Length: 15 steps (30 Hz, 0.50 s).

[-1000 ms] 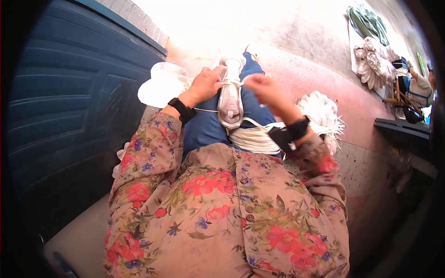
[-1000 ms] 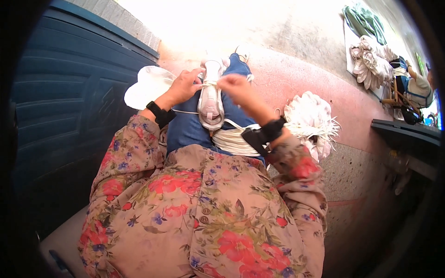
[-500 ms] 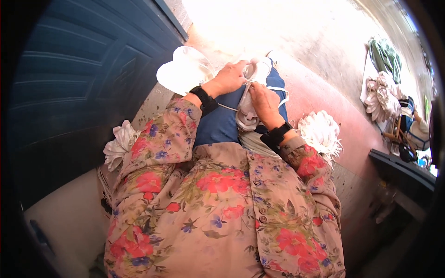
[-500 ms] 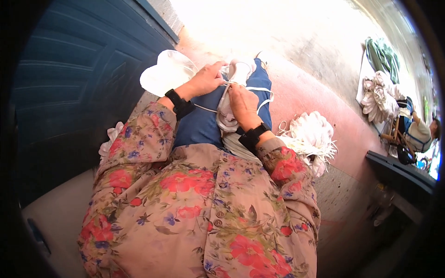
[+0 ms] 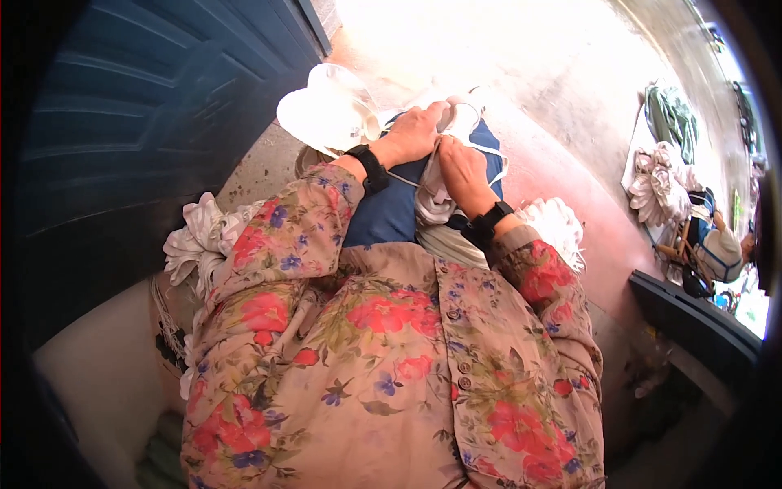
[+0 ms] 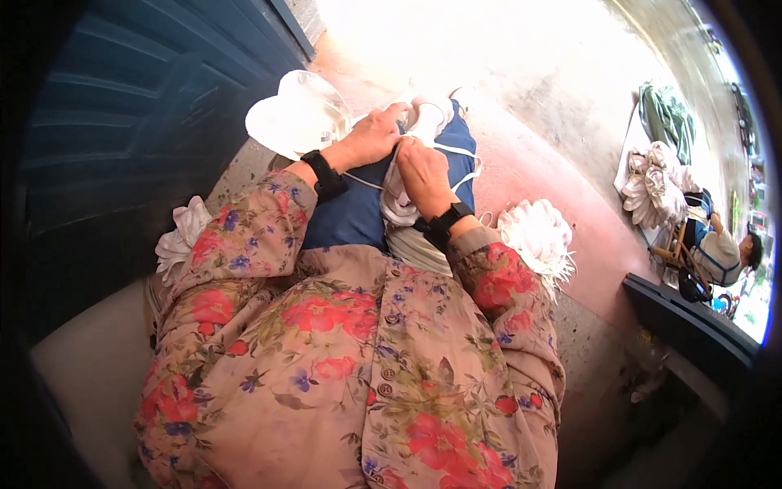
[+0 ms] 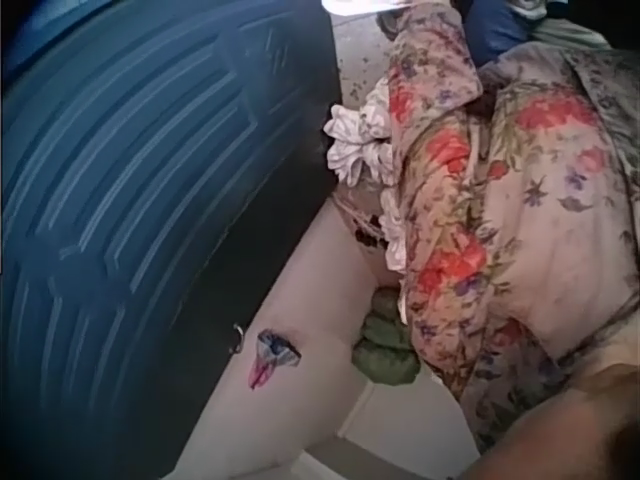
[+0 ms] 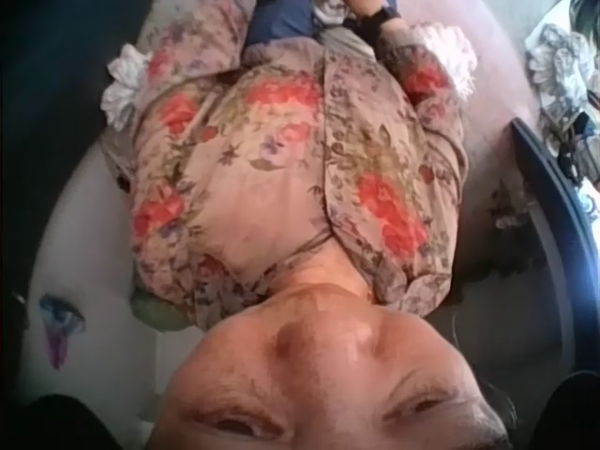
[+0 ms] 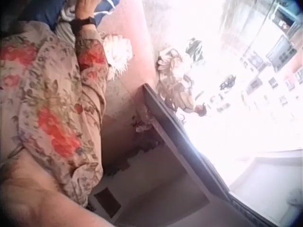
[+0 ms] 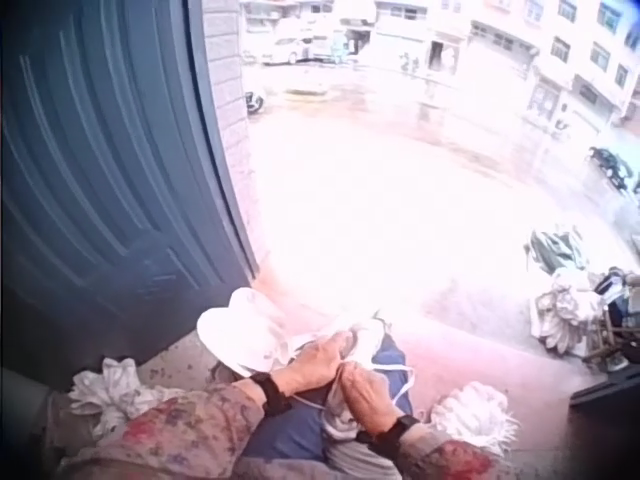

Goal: Lacing multiple pairs of white shoes in a workshop.

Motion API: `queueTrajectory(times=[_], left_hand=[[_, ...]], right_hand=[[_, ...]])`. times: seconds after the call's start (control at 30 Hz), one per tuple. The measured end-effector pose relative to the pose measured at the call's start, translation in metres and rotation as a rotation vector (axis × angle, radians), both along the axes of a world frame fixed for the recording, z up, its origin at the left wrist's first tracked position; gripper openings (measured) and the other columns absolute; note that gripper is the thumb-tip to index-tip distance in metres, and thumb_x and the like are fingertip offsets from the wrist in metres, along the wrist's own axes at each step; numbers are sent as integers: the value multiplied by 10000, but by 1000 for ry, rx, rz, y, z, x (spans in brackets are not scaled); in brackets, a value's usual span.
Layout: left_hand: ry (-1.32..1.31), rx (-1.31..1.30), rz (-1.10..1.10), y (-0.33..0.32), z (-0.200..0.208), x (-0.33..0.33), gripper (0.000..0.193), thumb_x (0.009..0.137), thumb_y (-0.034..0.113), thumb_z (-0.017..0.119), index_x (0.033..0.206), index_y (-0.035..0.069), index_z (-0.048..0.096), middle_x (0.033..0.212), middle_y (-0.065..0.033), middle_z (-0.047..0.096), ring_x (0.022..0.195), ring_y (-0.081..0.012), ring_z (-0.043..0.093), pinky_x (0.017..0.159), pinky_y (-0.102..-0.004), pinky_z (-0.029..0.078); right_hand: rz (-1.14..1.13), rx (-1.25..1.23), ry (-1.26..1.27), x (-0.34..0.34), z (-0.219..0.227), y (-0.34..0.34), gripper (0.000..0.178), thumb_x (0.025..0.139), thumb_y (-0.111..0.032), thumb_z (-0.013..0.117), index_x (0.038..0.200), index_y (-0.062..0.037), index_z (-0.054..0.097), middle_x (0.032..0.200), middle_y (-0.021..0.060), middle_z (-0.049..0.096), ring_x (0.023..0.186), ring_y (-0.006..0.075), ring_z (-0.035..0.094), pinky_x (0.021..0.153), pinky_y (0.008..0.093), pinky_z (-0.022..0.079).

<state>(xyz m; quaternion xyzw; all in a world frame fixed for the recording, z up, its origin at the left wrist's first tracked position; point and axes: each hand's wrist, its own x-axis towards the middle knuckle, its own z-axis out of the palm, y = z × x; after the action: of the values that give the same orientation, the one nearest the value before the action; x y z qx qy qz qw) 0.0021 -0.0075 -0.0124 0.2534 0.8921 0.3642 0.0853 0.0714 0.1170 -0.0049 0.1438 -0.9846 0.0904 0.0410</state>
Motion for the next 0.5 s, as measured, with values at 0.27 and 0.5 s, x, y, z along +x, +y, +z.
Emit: queueTrajectory(times=[0.27, 0.5], left_hand=[[-409, 197, 3, 1, 17, -14, 499, 756, 54, 539, 1222, -24, 383, 727, -56, 544, 657, -111, 514, 616, -237, 425], [-750, 244, 115, -6, 37, -24, 566, 704, 63, 528, 1236, -41, 364, 798, -117, 561, 762, -168, 526, 705, -272, 415]], right_hand=[[-66, -686, -747, -11, 9, 35, 145, 794, -154, 477, 673, -74, 487, 566, 31, 479, 493, 188, 473, 431, 318, 376], [322, -2112, -555, 12, 231, 145, 300, 910, -185, 367, 615, -145, 327, 538, -61, 213, 460, 80, 175, 498, 251, 215]])
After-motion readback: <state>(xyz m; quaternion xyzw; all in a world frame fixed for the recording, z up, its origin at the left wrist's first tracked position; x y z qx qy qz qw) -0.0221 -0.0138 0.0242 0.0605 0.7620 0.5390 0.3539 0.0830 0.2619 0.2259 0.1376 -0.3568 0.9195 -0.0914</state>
